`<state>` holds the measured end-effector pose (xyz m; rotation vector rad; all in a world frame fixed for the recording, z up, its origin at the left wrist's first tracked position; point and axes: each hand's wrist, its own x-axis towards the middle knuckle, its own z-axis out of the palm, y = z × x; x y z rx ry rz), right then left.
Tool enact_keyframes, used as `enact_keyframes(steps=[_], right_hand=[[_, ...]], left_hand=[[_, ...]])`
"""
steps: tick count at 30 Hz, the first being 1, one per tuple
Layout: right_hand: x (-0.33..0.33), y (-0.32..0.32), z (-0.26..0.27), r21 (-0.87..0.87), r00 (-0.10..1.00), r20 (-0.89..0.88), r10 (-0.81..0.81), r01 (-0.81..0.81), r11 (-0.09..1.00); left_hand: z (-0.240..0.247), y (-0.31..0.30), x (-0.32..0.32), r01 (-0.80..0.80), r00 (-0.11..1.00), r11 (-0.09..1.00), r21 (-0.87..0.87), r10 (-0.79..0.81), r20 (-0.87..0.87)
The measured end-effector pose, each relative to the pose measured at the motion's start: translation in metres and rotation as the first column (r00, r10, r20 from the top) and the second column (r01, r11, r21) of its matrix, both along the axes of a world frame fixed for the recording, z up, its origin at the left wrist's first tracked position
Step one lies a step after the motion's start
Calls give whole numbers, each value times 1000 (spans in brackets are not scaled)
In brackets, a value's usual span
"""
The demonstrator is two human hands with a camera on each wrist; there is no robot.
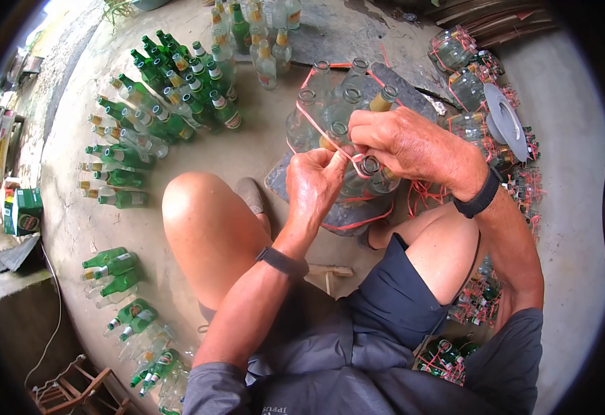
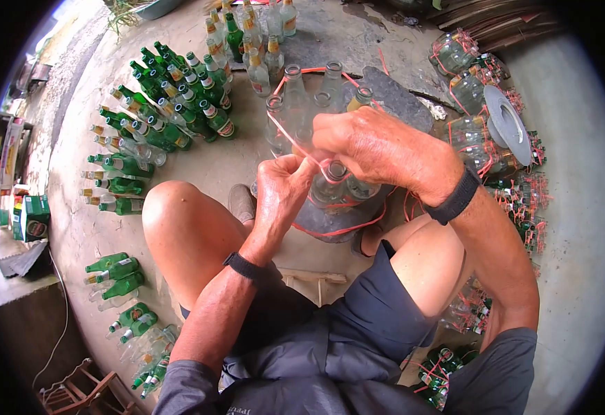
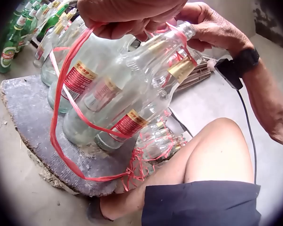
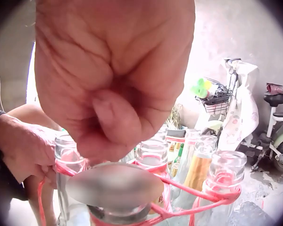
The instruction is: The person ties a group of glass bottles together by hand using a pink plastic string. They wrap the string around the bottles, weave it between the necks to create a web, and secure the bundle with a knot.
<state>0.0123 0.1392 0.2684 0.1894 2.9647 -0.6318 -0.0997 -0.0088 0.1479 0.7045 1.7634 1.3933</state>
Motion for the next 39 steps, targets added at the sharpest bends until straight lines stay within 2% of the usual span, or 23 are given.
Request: enact_keyframes(steps=[2, 8, 13, 15, 17, 21, 23, 26, 31, 33, 35, 39], right_hand=[[3, 3, -4, -137, 995, -99, 31, -44, 990], [3, 8, -10, -229, 994, -105, 28, -51, 972], [7, 7, -8, -147, 998, -59, -6, -3, 989], [5, 7, -1, -102, 999, -42, -26, 22, 995], [4, 8, 8, -78, 995, 59, -85, 90, 993], [3, 13, 17, -104, 989, 101, -112, 123, 987], [1, 15, 20, -213, 972, 187, -140, 180, 960], [0, 18, 26, -241, 954, 275, -118, 187, 952], [4, 15, 28, -175, 950, 282, -131, 186, 967], [5, 15, 28, -142, 948, 283, -143, 189, 972], [8, 16, 23, -334, 965, 183, -188, 241, 911], [13, 15, 15, -463, 965, 132, -228, 264, 846]], left_hand=[[1, 0, 1, 1, 1000, 1000, -13, -1, -4], [7, -2, 2, 28, 999, 999, -25, -29, -35], [5, -1, -1, 74, 997, 996, -44, -74, 3], [7, -2, 0, 77, 997, 997, 23, -78, 10], [8, -2, 0, 79, 996, 996, 49, -81, 34], [12, -2, -1, 103, 990, 991, 86, -110, 83], [12, -2, -1, 107, 989, 990, 95, -116, 92], [8, -1, 0, 98, 987, 987, 129, -114, 115], [9, 0, 0, 90, 981, 984, 151, -114, 159], [14, -1, -2, 97, 981, 990, 103, -113, 157], [14, -2, -3, 102, 984, 990, 95, -114, 133], [11, 0, 0, 82, 985, 990, 114, -98, 142]])
